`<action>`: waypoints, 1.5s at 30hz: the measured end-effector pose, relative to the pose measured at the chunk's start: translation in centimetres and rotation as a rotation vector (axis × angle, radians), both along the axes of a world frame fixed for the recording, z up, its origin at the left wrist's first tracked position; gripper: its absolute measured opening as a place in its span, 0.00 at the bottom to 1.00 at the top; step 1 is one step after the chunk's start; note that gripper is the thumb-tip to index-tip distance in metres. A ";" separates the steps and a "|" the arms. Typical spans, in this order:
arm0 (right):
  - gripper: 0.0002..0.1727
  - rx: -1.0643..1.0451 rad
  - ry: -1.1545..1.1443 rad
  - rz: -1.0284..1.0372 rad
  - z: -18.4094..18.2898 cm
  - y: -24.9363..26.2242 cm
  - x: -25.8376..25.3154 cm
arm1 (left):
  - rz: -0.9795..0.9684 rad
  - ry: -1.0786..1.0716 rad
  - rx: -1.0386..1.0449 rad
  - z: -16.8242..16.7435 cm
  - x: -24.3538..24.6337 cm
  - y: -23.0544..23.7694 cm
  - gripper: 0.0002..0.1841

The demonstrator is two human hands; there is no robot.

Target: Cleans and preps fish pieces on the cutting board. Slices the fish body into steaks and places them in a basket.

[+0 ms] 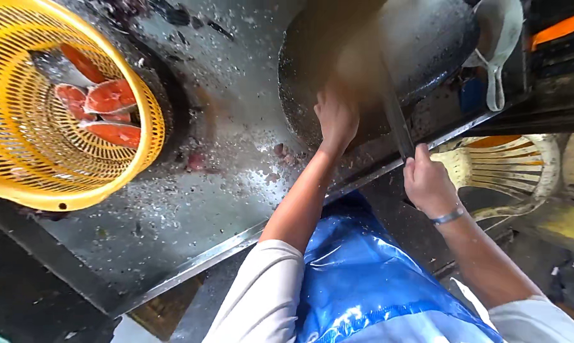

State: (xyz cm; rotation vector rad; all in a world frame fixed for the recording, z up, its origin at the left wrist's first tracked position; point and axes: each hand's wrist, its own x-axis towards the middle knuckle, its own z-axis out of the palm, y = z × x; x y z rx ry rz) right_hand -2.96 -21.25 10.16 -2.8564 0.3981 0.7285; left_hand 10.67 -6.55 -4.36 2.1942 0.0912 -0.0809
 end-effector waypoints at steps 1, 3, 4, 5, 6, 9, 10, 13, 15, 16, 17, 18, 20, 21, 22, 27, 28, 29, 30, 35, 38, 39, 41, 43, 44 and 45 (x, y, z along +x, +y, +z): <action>0.18 0.009 -0.006 -0.001 -0.6 0.5 1.1 | -0.001 -0.012 0.005 -0.4 -0.2 -0.1 0.24; 0.19 0.018 0.004 0.009 -1.9 1.4 2.9 | -0.009 -0.009 0.023 -0.8 -0.5 -0.3 0.24; 0.19 0.013 0.027 0.014 -2.5 1.7 3.7 | -0.009 -0.007 0.032 -1.0 -0.6 -0.3 0.24; 0.19 -0.004 0.058 0.018 -3.2 2.0 4.3 | -0.005 -0.014 0.042 -1.1 -0.5 -0.4 0.24; 0.20 -0.025 0.086 0.016 -3.8 2.2 4.6 | -0.002 -0.027 0.047 -1.2 -0.5 -0.4 0.25; 0.19 -0.079 0.098 0.039 -4.3 2.2 4.3 | -0.014 -0.076 0.050 -1.3 0.0 -0.5 0.26; 0.19 -0.088 0.103 0.044 -4.1 2.1 4.0 | -0.025 -0.097 0.056 -1.5 0.2 -0.4 0.26; 0.18 -0.107 0.127 0.038 -3.7 2.2 3.5 | -0.046 -0.131 0.098 -1.8 0.6 -0.2 0.23; 0.19 -0.114 0.134 0.032 -3.7 2.5 4.0 | -0.046 -0.115 0.114 -1.7 0.8 -0.4 0.23; 0.18 -0.119 0.139 0.029 -3.8 2.7 4.3 | -0.040 -0.101 0.120 -1.7 0.8 -0.6 0.23; 0.18 -0.125 0.149 0.024 -3.7 2.9 4.6 | -0.036 -0.088 0.127 -1.7 0.8 -0.7 0.23; 0.18 -0.131 0.158 0.022 -3.7 3.2 4.9 | -0.033 -0.079 0.131 -1.7 0.9 -0.7 0.23; 0.19 -0.137 0.169 0.018 -3.5 3.7 5.5 | -0.039 -0.071 0.138 -1.7 0.9 -0.8 0.23; 0.19 -0.140 0.175 0.016 -3.4 3.8 5.8 | -0.041 -0.069 0.136 -1.7 0.9 -0.8 0.23; 0.19 -0.144 0.174 0.013 -3.3 4.0 6.1 | -0.043 -0.071 0.134 -1.7 0.9 -0.8 0.24; 0.18 -0.150 0.181 0.025 -3.3 4.7 7.7 | -0.056 -0.044 0.095 -1.6 1.1 -0.6 0.24; 0.18 -0.152 0.182 0.028 -3.3 4.8 8.1 | -0.050 -0.048 0.091 -1.6 1.1 -0.6 0.25; 0.18 -0.154 0.185 0.028 -3.3 5.0 8.5 | -0.047 -0.053 0.093 -1.6 1.2 -0.6 0.24; 0.19 -0.157 0.187 0.024 -3.3 5.2 9.0 | -0.048 -0.058 0.101 -1.6 1.2 -0.6 0.24; 0.23 -0.152 0.153 0.020 -4.3 6.8 12.2 | -0.068 -0.064 0.097 -1.5 1.2 -0.3 0.26; 0.22 -0.177 0.181 0.025 -3.6 6.8 12.4 | -0.065 -0.061 0.087 -1.5 1.3 -0.4 0.25; 0.22 -0.190 0.203 0.030 -2.8 6.6 11.7 | -0.067 -0.064 0.075 -1.6 1.0 -0.4 0.25; 0.21 -0.220 0.249 0.041 -0.9 6.5 10.5 | -0.066 -0.076 0.067 -1.7 1.3 -0.1 0.24; 0.19 -0.284 0.319 0.035 0.3 6.9 9.9 | -0.092 -0.055 0.061 -1.7 1.0 0.0 0.25; 0.19 -0.302 0.334 0.026 0.3 7.3 10.4 | -0.091 -0.054 0.048 -1.7 1.0 0.0 0.25; 0.21 -0.300 0.331 0.018 -0.3 7.8 11.5 | -0.082 -0.061 0.033 -1.8 1.2 0.1 0.25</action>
